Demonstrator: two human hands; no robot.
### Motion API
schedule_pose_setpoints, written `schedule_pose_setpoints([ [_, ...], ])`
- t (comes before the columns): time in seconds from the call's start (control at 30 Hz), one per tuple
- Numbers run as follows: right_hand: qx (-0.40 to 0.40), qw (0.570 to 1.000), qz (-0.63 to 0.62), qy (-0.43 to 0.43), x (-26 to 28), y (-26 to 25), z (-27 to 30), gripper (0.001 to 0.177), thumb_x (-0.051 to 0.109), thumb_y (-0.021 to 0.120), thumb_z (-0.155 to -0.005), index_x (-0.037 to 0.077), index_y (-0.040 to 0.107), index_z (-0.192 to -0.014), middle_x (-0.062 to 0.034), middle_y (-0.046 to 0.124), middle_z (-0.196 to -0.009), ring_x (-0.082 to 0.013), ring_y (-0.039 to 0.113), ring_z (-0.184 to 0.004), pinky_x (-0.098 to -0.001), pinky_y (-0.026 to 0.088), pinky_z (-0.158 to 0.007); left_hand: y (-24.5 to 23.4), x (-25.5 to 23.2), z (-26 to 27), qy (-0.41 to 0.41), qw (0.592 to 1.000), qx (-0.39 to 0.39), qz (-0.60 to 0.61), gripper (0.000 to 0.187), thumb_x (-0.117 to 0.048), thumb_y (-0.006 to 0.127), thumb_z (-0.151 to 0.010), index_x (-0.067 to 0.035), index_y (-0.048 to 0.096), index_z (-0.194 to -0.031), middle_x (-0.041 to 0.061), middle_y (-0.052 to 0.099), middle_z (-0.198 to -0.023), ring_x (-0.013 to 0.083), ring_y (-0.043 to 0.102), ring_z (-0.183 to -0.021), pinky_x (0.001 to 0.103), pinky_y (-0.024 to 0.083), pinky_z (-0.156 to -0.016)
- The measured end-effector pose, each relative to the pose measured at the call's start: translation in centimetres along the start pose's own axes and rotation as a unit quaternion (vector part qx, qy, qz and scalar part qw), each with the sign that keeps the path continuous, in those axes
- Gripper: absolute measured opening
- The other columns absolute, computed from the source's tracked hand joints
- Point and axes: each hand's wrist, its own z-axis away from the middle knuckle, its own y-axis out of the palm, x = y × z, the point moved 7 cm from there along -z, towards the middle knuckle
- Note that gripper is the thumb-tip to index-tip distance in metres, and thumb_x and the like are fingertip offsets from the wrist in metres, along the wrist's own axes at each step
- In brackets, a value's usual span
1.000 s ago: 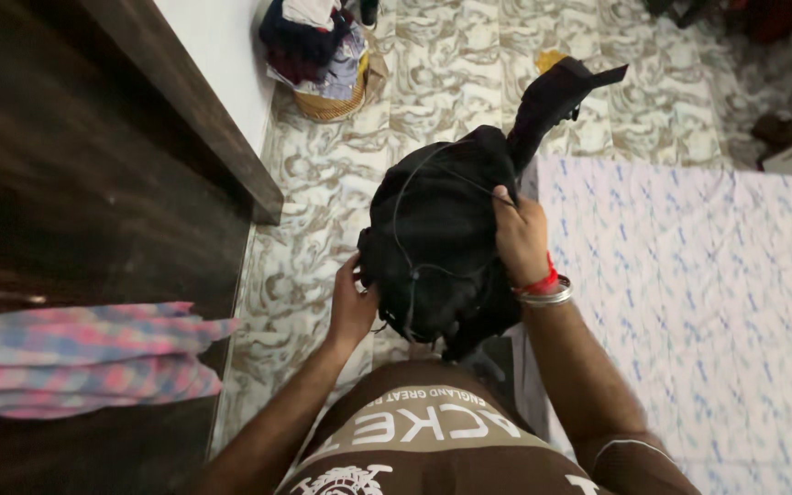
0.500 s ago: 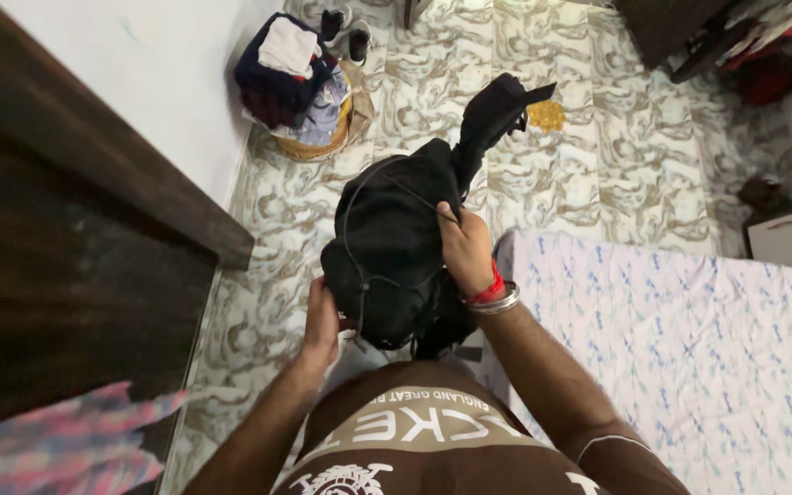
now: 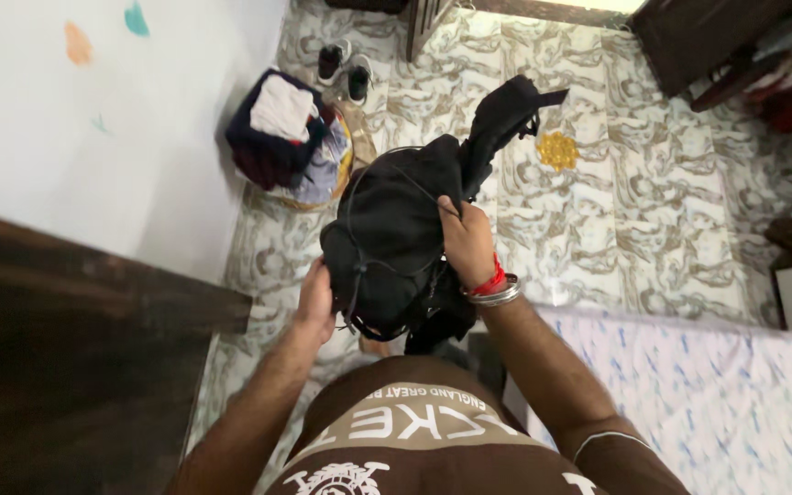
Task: The person picks up electronics, a notepad, and a card from a nightstand and bed, then places them inside a black backpack on the bed and zips it closed.
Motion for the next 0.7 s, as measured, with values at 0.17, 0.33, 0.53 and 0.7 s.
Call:
schedule_pose_setpoints([
  [0.17,-0.005,0.999,-0.022,-0.025,1.2,2.1,-9.4,0.045,0.031,0.059,-0.105,-0.004,0.059,-0.077,-0.0111,0.049,-0.057,-0.0151,0.042,-0.056,-0.0386,0.038,-0.053,2.8,-5.4,-8.4,0.030,0.999,0.024,0.006,0.034,-0.025,0.048,-0.102,-0.006,0.061,-0.127,0.006,0.070,-0.110,0.0182,0.068,-0.095,0.036,0.055,-0.079],
  [0.33,0.020,0.995,-0.068,-0.075,2.3,4.2,-19.4,0.041,0.029,0.057,-0.106,-0.004,0.060,-0.081,-0.0101,0.052,-0.061,-0.0132,0.043,-0.060,-0.0371,0.040,-0.055,5.1,-9.4,-18.1,0.077,0.996,0.034,0.029,0.037,-0.021,0.048,-0.101,-0.003,0.061,-0.130,0.007,0.071,-0.115,0.0179,0.070,-0.100,0.034,0.058,-0.086],
  [0.53,0.058,0.993,-0.063,-0.082,0.8,7.2,-32.0,0.041,0.031,0.058,-0.105,-0.004,0.062,-0.084,-0.0108,0.057,-0.062,-0.0126,0.047,-0.061,-0.0364,0.043,-0.056,9.5,-13.6,-27.7,0.084,0.995,0.015,0.059,0.036,-0.023,0.051,-0.103,-0.003,0.063,-0.130,0.009,0.072,-0.116,0.0194,0.069,-0.102,0.034,0.057,-0.089],
  [0.7,0.089,0.988,-0.061,-0.109,0.8,9.8,-41.2,0.037,0.031,0.057,-0.104,-0.002,0.067,-0.093,-0.0082,0.064,-0.069,-0.0118,0.057,-0.062,-0.0344,0.047,-0.060,12.9,-16.4,-34.5,0.080,0.990,0.010,0.112,0.041,-0.027,0.051,-0.101,-0.003,0.064,-0.131,0.008,0.072,-0.120,0.0207,0.070,-0.104,0.035,0.057,-0.092],
])
